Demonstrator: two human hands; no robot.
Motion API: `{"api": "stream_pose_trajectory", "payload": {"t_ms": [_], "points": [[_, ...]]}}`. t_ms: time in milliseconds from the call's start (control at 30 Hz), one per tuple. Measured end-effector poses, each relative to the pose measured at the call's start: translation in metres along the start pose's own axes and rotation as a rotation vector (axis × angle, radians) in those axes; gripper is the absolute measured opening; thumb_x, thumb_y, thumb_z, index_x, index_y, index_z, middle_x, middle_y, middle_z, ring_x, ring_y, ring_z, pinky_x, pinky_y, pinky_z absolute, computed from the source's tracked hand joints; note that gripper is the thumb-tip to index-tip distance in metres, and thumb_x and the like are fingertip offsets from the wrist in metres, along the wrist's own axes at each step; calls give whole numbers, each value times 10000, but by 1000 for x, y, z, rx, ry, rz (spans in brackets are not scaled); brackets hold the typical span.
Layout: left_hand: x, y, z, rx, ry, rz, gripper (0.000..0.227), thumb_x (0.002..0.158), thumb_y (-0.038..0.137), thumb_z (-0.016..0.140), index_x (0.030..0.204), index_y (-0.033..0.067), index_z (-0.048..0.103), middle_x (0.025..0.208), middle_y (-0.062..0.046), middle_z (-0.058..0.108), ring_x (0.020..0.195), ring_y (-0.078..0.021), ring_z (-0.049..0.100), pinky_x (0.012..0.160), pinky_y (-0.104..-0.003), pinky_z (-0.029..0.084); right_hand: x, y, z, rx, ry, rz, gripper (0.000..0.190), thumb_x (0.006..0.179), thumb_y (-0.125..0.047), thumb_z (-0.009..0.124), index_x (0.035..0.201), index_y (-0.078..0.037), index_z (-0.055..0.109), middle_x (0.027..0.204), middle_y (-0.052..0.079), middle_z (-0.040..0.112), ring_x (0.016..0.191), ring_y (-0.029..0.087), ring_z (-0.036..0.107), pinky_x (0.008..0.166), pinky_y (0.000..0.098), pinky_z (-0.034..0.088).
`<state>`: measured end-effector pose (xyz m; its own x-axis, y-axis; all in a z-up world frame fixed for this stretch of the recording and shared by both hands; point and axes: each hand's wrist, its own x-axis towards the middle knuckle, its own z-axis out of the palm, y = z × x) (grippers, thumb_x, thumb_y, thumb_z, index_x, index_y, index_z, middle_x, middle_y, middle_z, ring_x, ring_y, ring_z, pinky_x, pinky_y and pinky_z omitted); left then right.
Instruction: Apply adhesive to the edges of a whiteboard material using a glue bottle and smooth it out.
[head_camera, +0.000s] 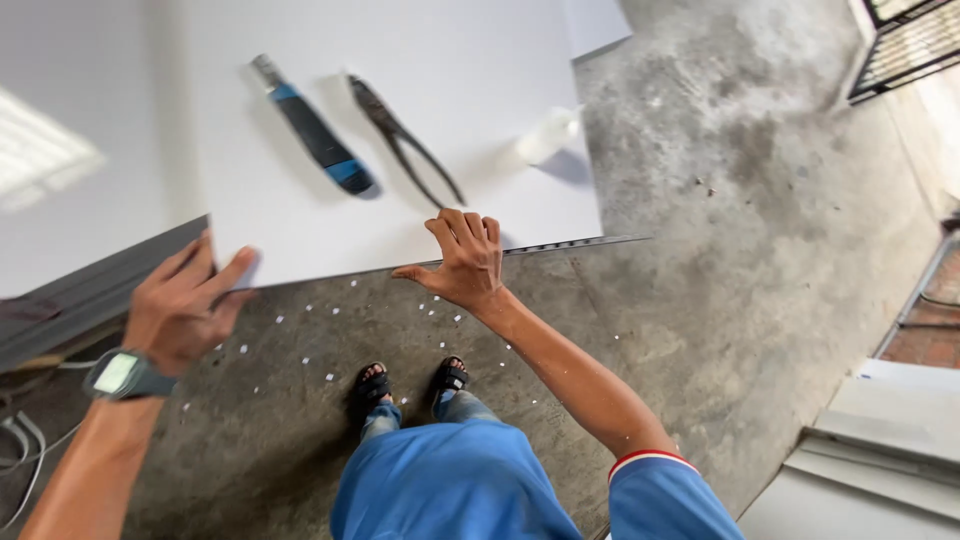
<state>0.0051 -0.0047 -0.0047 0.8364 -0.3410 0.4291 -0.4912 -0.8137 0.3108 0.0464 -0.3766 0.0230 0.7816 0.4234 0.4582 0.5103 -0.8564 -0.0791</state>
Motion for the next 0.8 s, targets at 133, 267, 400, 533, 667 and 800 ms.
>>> {"api": "stream_pose_trajectory", "payload": {"t_ms": [133,267,400,533,667,800], "points": [[-7,-2,2,46,-32,-21,530,870,351,786,1382,266,677,1323,-231,683,1212,-320,685,1053,-354,552,-27,50,-12,-96,23,57,918,754,-887,574,1126,-56,694,1085,73,600,944,203,551,871,429,396],[-12,-4,4,137,-103,-68,584,835,388,796,1399,280,689,1294,-208,701,1162,-283,704,1068,-344,562,-45,83,-26,-134,39,110,929,743,-896,603,1194,-89,693,1111,67,613,992,211,559,911,439,380],[-41,-30,33,125,-147,-104,556,945,408,785,1475,280,678,1237,-167,724,1097,-238,723,1071,-317,564,-57,105,-27,-126,0,184,934,747,-924,599,1234,-130,677,1253,88,615,1153,241,555,1004,484,369],[-49,-37,39,173,-155,-91,495,964,405,776,1428,273,662,1270,-182,706,1122,-229,719,1096,-305,558,-60,128,-36,-106,40,228,982,730,-916,595,1305,-122,642,1451,237,513,1354,355,479,1124,541,302],[-68,-52,58,34,-83,-49,506,959,288,754,1443,202,632,1343,-198,670,1260,-268,678,1180,-345,538,-68,159,-51,-244,11,270,1102,621,-953,579,1378,-154,616,1476,411,395,1392,508,363,1170,657,43],[-73,-62,69,-170,-98,-119,528,890,199,740,1405,149,636,1431,-285,642,1217,-286,667,1019,-359,572,-79,184,-55,-165,-131,322,1073,656,-949,612,1351,-132,628,1175,200,594,1247,364,552,1212,733,17]]}}
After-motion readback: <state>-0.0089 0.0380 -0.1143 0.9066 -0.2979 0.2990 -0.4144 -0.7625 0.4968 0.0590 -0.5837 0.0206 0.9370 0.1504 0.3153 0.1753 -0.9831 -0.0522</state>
